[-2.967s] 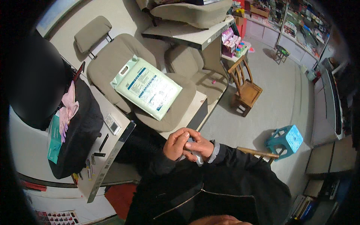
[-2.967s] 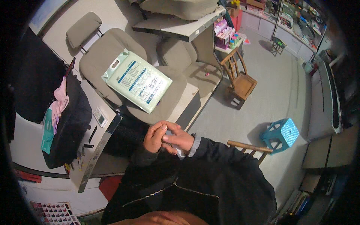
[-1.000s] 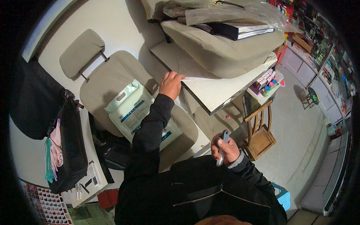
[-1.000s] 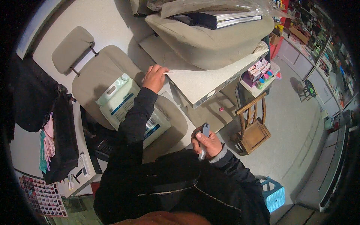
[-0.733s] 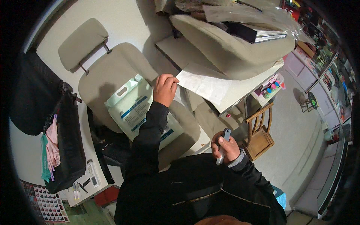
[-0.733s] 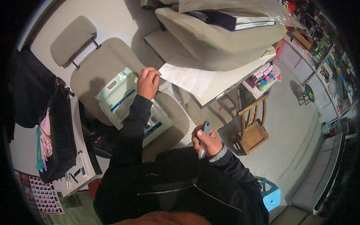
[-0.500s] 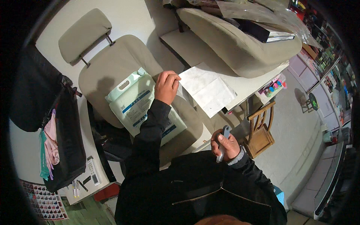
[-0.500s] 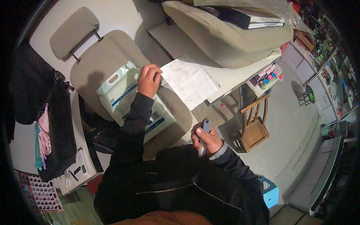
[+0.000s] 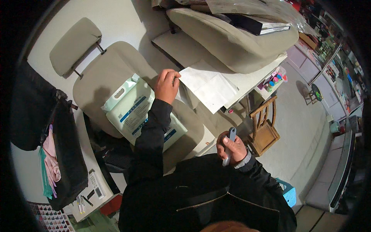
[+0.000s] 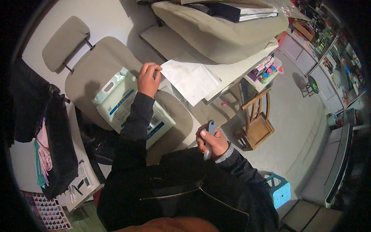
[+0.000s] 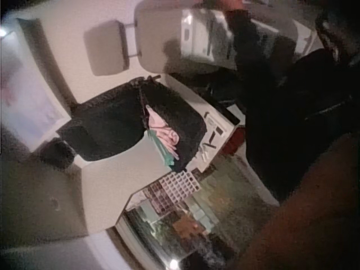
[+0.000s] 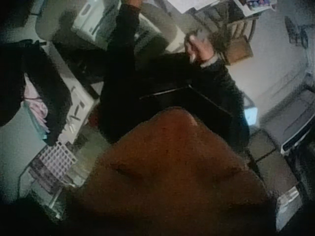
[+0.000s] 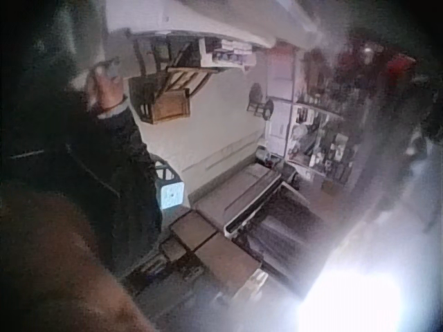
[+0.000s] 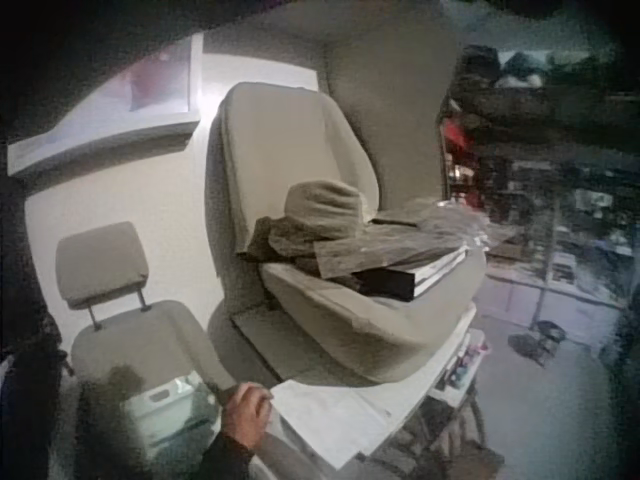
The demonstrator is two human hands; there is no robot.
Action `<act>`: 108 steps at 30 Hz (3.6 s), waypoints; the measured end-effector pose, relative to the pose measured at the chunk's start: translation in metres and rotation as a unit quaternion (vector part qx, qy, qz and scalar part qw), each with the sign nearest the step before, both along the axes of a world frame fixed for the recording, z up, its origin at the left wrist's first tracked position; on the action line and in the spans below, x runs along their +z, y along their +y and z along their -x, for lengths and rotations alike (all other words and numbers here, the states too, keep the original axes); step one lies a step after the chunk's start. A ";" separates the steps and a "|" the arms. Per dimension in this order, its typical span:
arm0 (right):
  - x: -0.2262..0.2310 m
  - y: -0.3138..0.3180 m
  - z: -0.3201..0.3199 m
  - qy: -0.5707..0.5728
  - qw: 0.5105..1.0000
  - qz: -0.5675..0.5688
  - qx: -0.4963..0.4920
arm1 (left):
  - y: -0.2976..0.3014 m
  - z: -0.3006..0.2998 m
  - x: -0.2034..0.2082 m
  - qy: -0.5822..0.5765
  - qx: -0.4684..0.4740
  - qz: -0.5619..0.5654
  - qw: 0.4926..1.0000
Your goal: The person uses a utility knife to open small boxes and then removes several steering wheel covers from plastic packaging. They handle each cover individually, inspecting them and placing them back on a nearby seat.
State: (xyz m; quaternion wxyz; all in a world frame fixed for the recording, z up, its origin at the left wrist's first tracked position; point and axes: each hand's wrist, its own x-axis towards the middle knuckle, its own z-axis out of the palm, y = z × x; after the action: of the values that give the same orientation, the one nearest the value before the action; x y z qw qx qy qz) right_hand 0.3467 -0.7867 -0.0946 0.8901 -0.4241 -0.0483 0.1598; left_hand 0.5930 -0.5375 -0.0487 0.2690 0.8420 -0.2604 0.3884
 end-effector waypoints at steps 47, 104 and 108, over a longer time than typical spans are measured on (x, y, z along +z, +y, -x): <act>-0.005 -0.040 0.021 -0.023 0.998 -0.050 -0.028 | -0.125 0.015 0.266 -0.131 -0.171 0.027 0.976; -0.001 -0.122 0.023 -0.038 0.988 -0.055 -0.142 | -0.185 -0.114 0.329 -0.306 0.079 -0.239 0.918; 0.000 -0.110 0.021 -0.022 0.990 -0.048 -0.128 | -0.157 -0.113 0.332 -0.254 0.129 -0.199 0.938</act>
State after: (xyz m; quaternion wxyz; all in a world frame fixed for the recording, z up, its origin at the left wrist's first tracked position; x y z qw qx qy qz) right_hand 0.3261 -0.8971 -0.0947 0.9212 -0.3872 -0.0210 0.0330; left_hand 0.7056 -0.6946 0.2828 -0.0320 0.7783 -0.2810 0.5605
